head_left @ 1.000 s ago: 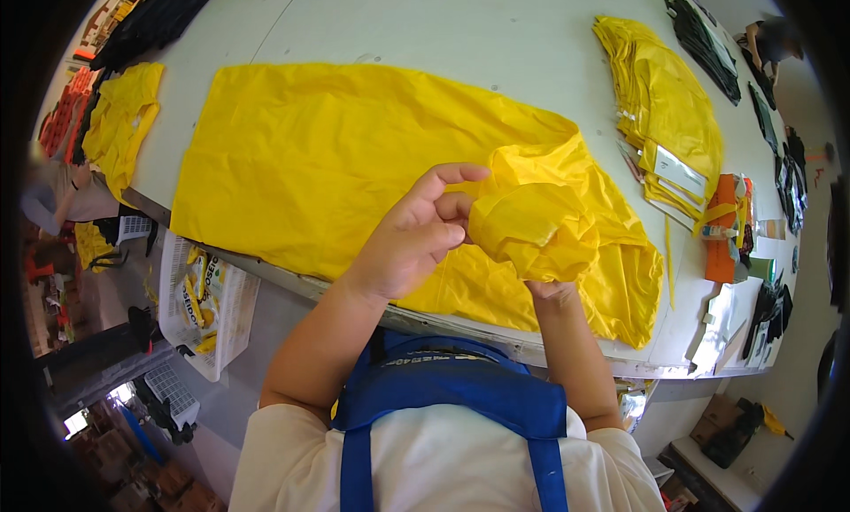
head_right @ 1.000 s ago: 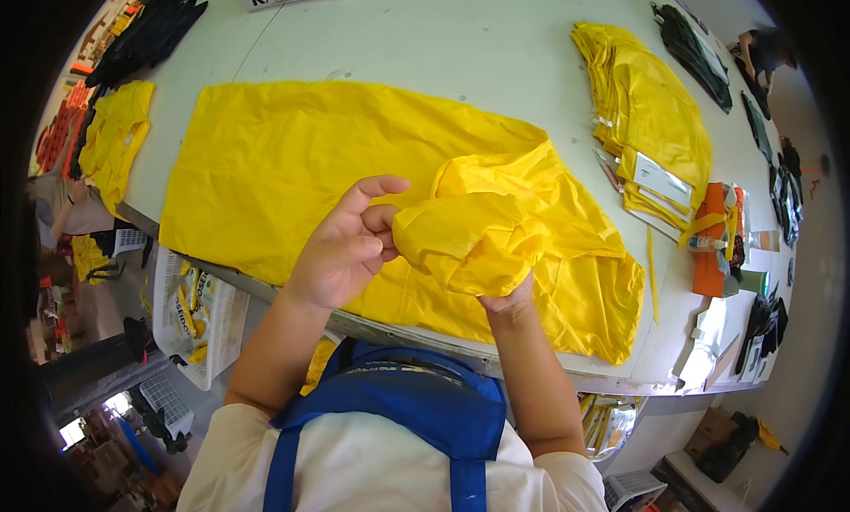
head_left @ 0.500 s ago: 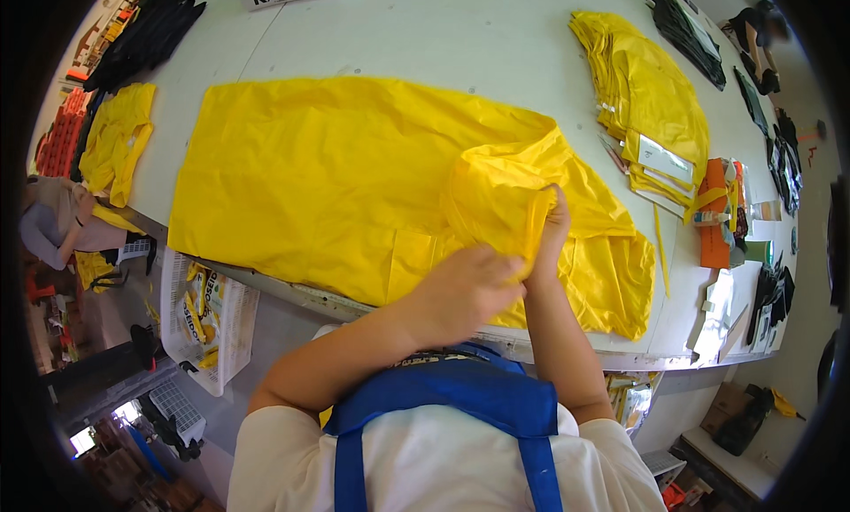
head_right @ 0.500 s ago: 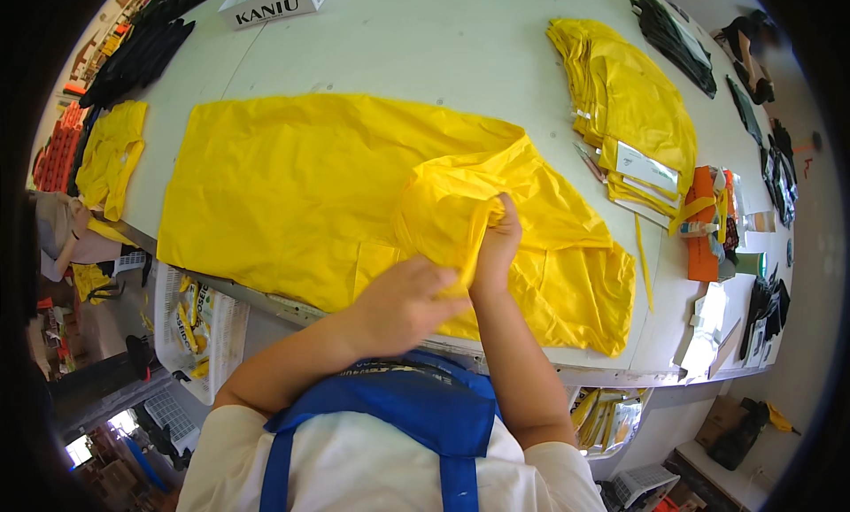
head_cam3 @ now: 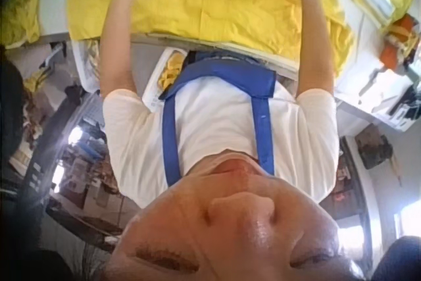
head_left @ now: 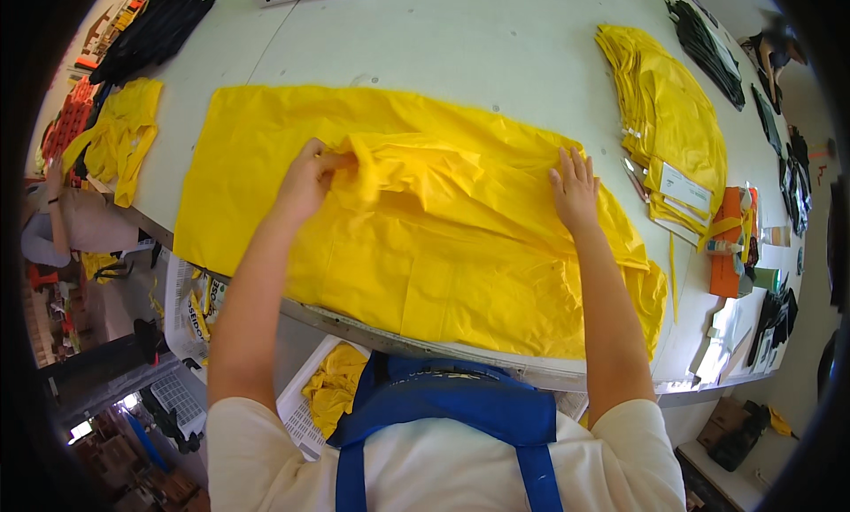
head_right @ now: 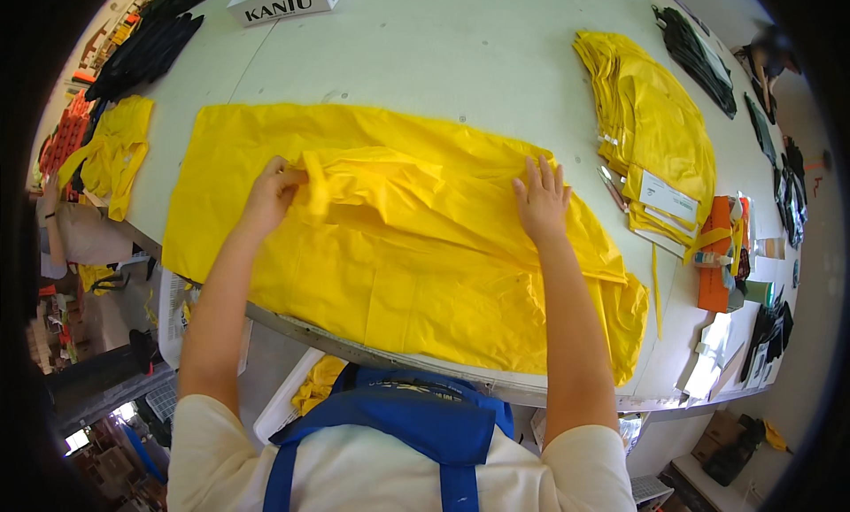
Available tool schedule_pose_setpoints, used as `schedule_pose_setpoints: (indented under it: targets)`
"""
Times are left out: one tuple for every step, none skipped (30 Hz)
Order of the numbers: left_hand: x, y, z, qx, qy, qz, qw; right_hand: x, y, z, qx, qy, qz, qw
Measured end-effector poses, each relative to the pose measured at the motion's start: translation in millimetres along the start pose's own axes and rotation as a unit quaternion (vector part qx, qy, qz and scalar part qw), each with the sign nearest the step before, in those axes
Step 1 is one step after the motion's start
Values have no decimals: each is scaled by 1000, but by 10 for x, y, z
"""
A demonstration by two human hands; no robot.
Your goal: The person folds a yellow raincoat on a table, smooths the fabric, and uses scissors to trim loose threads. The person then places the folded raincoat into a white basket and repeats the process with another raincoat.
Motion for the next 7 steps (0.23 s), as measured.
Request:
schedule_pose_setpoints:
  targets:
    - [85, 103, -193, 76, -20, -3, 997, 26, -61, 59, -53, -2, -16, 998]
    - [152, 144, -341, 153, -38, -6, 987, 57, -129, 88, -104, -3, -33, 994]
    - [201, 92, -497, 172, -32, -18, 984, 79, -140, 126, -107, -17, -36, 993]
    - [238, 44, -684, 192, -24, -30, 981, 94, -169, 133, -108, -29, -38, 993]
    - [224, 30, -852, 215, -14, -41, 976, 130, -203, 129, -107, -40, -42, 993]
    - [184, 70, -1008, 155, -5, -6, 988, 217, -262, 208, -110, -67, -100, 987]
    - [236, 104, -1086, 159, -2, -7, 987, 281, -359, 152, -107, -66, -103, 987]
Point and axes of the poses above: each hand's wrist, its own x-axis towards the middle knuckle, its own y-axis out of the back of the hand, z = x × y, the point moved 7 cm from there along x, towards the middle knuckle, and after that the axes turned 11 degrees about -y, right-handed, at the moved point
